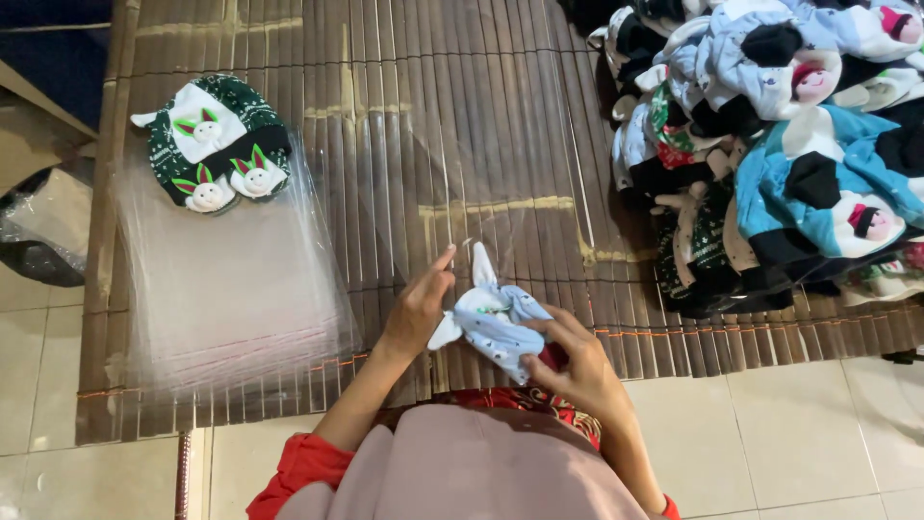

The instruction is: Packaging small knitted hats into individual plastic bags

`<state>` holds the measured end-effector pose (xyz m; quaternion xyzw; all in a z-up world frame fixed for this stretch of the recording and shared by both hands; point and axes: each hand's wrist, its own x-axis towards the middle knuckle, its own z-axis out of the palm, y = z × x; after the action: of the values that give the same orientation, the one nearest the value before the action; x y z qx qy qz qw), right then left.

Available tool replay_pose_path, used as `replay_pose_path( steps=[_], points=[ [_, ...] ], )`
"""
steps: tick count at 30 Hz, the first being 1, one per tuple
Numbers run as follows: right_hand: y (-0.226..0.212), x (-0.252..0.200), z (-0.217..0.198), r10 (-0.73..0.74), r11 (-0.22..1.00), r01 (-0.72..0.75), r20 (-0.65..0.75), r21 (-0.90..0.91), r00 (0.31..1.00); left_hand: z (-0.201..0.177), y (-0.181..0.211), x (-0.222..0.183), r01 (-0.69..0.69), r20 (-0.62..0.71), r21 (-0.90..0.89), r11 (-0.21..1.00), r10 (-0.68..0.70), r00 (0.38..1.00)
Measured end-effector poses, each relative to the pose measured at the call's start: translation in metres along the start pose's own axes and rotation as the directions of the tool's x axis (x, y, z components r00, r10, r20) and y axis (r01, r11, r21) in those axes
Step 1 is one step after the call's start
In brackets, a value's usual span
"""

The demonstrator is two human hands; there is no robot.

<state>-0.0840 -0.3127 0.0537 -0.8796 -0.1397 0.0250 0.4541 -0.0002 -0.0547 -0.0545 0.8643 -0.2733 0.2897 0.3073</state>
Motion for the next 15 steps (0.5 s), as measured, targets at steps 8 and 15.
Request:
replay_pose_path(
  steps=[8,15],
  points=[
    [-0.025,0.007,-0.007,0.08,0.975,-0.128,-0.254,-0.18,0.964,-0.009,0.017,0.013,-0.049,0.118,-0.062,0.997,0.056,0.991],
    [-0.016,0.015,0.002,-0.033,0.985,0.015,-0.1,-0.174,0.994,-0.02,0.048,0.031,-0.093,0.203,-0.162,0.982,0.126,0.971]
  ],
)
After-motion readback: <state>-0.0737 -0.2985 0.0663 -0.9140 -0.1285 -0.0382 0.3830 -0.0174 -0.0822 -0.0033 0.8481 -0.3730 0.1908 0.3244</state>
